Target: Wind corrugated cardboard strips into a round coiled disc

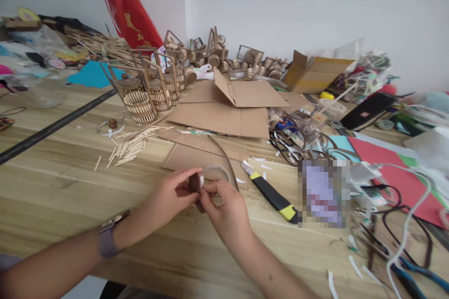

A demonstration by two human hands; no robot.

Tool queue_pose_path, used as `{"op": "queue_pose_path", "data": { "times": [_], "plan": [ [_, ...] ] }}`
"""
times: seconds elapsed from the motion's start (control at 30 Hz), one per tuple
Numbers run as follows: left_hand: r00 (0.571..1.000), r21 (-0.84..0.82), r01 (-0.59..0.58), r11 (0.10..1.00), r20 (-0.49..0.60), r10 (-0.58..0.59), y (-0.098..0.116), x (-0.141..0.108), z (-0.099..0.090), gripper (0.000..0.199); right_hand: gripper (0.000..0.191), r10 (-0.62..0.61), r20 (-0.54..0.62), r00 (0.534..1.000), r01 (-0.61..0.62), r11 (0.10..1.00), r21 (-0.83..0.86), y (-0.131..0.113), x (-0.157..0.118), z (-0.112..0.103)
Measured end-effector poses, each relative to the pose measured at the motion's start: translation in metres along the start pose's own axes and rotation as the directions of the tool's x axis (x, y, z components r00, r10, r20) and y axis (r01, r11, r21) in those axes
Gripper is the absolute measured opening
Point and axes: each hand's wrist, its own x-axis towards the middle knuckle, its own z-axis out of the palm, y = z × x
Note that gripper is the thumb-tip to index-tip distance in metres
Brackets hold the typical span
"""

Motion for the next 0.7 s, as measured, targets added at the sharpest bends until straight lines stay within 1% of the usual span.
{"op": "queue_pose_path", "data": {
  "times": [0.2, 0.43, 0.7],
  "plan": [
    [1.000, 0.021, 0.009, 1.000, 0.001, -0.009, -0.0010, -0.0001, 0.0001, 0.051, 0.016, -0.014, -0.010, 1.000, 0.014, 0.999, -0.035, 0.0025, -0.0012, 0.0012],
    [1.000, 0.034, 0.013, 0.999, -0.005, -0.013, 0.0016, 0.0002, 0.0001, 0.049, 0.015, -0.038, 0.005, 0.999, 0.039, 0.997, -0.062, 0.0051, -0.0025, 0.0025],
    [1.000, 0.071, 0.014, 0.997, -0.010, -0.013, 0.0050, -0.0010, -0.0003, 0.045, 0.014, -0.063, -0.010, 0.998, 0.061, 0.989, -0.133, 0.0067, -0.0060, 0.0025]
  ]
}}
